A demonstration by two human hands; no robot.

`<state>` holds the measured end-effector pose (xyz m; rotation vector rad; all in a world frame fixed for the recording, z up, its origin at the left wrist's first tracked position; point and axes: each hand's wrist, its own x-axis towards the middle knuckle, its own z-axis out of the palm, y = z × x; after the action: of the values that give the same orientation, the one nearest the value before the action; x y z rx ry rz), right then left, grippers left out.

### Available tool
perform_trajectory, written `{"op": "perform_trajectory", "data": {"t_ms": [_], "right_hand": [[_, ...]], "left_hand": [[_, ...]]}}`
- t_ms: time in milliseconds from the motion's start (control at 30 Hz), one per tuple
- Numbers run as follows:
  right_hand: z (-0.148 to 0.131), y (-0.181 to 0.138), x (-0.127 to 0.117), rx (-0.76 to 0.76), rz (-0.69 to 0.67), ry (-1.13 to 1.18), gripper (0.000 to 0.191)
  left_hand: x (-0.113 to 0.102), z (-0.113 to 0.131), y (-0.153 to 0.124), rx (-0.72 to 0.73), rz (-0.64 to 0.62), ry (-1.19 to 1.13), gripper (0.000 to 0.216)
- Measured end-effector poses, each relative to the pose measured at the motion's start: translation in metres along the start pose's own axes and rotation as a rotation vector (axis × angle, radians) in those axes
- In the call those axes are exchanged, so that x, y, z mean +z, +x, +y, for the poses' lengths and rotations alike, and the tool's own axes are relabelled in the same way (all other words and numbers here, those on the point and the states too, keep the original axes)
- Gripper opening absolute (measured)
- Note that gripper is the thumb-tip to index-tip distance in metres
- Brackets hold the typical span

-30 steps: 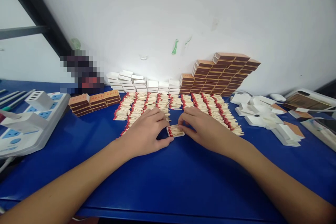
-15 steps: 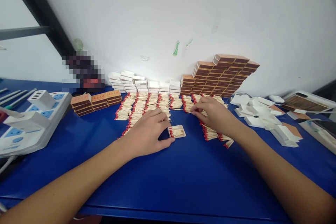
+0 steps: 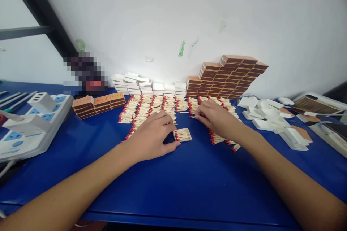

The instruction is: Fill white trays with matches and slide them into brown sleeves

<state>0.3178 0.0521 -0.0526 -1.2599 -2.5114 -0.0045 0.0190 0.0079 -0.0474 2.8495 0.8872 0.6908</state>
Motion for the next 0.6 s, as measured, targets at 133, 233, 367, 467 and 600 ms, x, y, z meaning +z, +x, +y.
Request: {"op": "perform_trajectory", "data": {"t_ms": [133,233,367,467,600], "right_hand": [[-0.024,-0.005,-0.012,-0.055,0.034,0.040,0.019],[-0.051,-0.010,-0.022,-0.109,-0.001,0.062,0.018],[-0.080,-0.011,-0.023,-0.192,-0.010,-0.054,0.017],[-0.088,-0.008,-0.017,-0.218,0.002,-0.137,0.022],[-0.085,-0.007,-0.015,-0.191,-0.004,-0.062,0.020]], "left_hand": [[-0.001,0.000,0.000,-0.006,0.001,0.001,0.028],[-0.001,0.000,0.001,-0.008,-0.002,0.002,0.028],[-0.001,0.000,0.002,-0.008,-0.006,0.006,0.027],[-0.002,0.001,0.001,-0.010,-0.014,0.021,0.027],[-0.002,0.000,0.001,-0.009,-0.017,0.017,0.028]]}}
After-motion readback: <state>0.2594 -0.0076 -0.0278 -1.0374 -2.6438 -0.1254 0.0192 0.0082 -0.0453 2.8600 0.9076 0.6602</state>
